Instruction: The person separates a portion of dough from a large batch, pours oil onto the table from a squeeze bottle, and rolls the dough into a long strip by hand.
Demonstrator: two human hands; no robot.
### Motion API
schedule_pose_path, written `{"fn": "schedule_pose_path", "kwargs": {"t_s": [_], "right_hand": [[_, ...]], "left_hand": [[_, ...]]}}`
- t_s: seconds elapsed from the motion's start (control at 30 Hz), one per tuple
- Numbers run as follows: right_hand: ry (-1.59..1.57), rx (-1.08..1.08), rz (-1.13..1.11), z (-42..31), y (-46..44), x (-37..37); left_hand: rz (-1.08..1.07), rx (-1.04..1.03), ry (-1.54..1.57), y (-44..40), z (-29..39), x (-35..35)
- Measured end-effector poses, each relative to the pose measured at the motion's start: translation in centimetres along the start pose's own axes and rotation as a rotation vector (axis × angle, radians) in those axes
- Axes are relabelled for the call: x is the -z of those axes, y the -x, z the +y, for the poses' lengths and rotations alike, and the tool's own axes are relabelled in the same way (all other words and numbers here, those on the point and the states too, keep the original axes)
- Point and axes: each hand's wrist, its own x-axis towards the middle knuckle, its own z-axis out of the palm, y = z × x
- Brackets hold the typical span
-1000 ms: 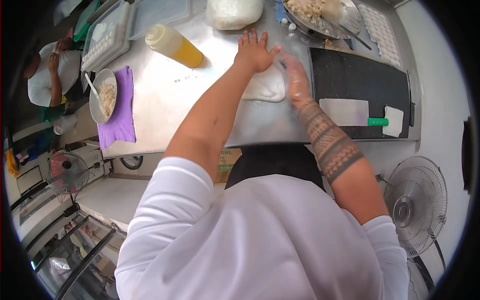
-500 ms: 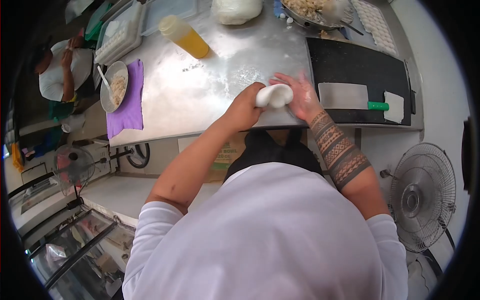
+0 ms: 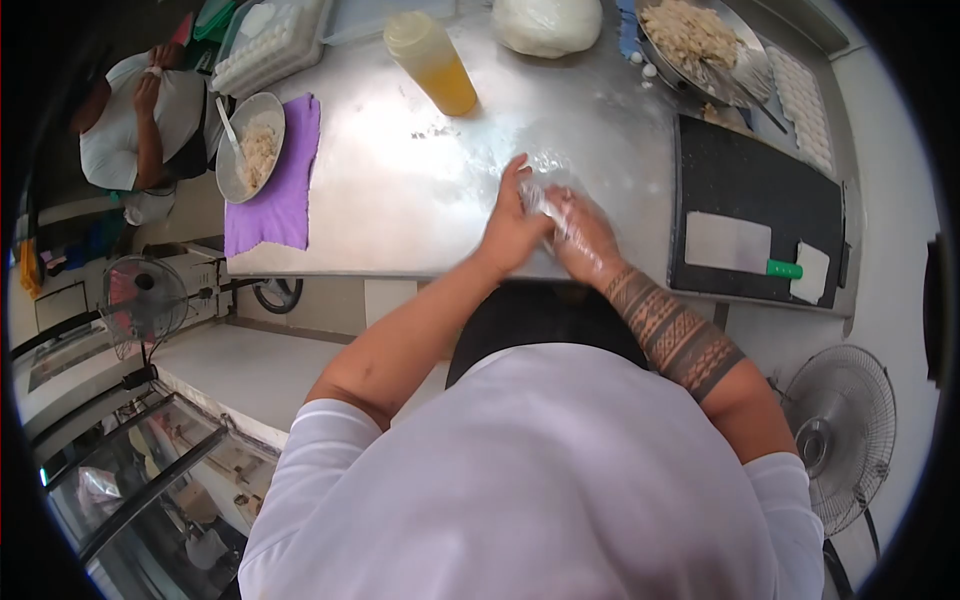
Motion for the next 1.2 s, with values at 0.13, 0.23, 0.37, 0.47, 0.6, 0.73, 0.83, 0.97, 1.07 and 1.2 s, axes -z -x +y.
{"fn": "schedule_pose_path", "kwargs": {"t_s": [0.13,0.23,0.37,0.47,0.6,0.73,0.83,0.97,1.07,1.2], "right_hand": [[0.267,0.191,-0.028,0.7,0.9,-0.8],[0.595,0.187,-0.137,1.4,-0.8,-2.3],[0.808,0.163,-0.261,3.6,-3.2,-2.7],[0.758,0.12,-0.276,4.5,-6.5,-1.2],[0.661,0.133,-0.104,6.4,-10.8,0.1],[0.935,0.096,-0.095,5.6,-13.7,1.2],[0.831,0.003,-0.234,5.0,-14.4,1.3],[-0.339,-0.231,-0.01,2.1,-11.8,6.1],[-1.13,-0.408,0.407,5.1,-7.8,5.5],[-1.338,-0.517,0.4,4.9,-0.9,7.2]], "left_hand": [[-0.184,-0.63,-0.551,-0.5,2.4,-1.8],[-0.244,-0.655,-0.472,-0.8,-0.4,-3.3],[-0.311,-0.649,-0.388,-4.4,-2.3,-2.5],[-0.292,-0.647,-0.413,-7.6,-2.1,-2.6],[-0.257,-0.697,-0.546,-11.8,-1.7,-3.0],[-0.114,-0.676,-0.606,-14.4,-1.5,-3.6],[-0.242,-0.068,-0.398,-18.2,0.4,-3.9],[-0.169,-0.071,-0.377,-24.1,-3.2,-1.4],[-0.115,-0.24,-0.984,-19.0,-4.6,-2.5],[-0.338,-0.177,-1.185,-8.6,0.2,-1.9]]}}
